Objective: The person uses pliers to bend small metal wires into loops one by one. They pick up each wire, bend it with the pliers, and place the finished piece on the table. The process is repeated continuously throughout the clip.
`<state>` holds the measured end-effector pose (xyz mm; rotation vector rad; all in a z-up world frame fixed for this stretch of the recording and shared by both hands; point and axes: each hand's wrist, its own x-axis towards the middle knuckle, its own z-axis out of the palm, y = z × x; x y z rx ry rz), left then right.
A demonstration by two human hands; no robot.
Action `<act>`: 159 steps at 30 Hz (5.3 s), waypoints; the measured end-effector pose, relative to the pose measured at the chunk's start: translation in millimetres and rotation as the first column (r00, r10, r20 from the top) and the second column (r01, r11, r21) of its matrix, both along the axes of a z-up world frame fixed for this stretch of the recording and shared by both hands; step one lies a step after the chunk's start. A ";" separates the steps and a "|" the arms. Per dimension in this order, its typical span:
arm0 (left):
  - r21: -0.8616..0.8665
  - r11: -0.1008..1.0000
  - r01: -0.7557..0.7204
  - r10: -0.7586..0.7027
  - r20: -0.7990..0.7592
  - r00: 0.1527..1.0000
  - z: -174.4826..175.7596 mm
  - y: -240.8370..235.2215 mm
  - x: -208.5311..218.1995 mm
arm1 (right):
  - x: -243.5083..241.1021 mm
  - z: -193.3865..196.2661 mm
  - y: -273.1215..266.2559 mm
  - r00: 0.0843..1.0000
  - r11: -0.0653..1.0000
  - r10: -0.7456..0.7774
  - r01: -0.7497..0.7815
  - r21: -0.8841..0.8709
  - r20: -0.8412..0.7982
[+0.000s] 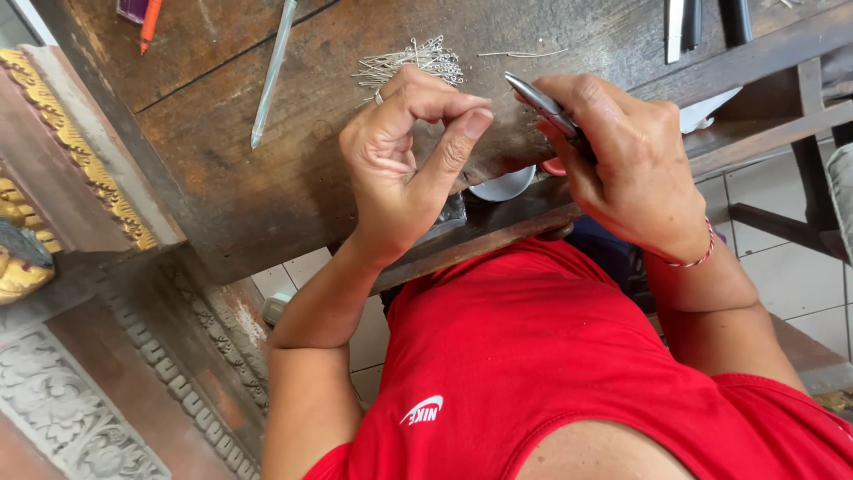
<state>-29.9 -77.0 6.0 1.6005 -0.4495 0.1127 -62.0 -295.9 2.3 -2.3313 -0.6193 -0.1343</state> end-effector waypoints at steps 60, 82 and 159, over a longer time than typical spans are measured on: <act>-0.662 0.731 0.165 -0.496 -0.351 0.794 -6.4 -5.0 5.1 | 3.6 2.1 3.4 0.561 0.643 0.566 0.158 0.750 -0.604; -0.398 0.917 0.033 -0.207 -0.402 0.892 -11.6 -8.7 5.0 | -3.8 1.8 15.2 0.787 0.886 0.205 0.104 0.452 -0.582; -0.351 0.914 0.203 -0.268 -0.144 0.953 -5.0 -8.9 -5.3 | -22.3 -7.6 6.1 0.901 0.913 0.152 0.030 0.407 -0.407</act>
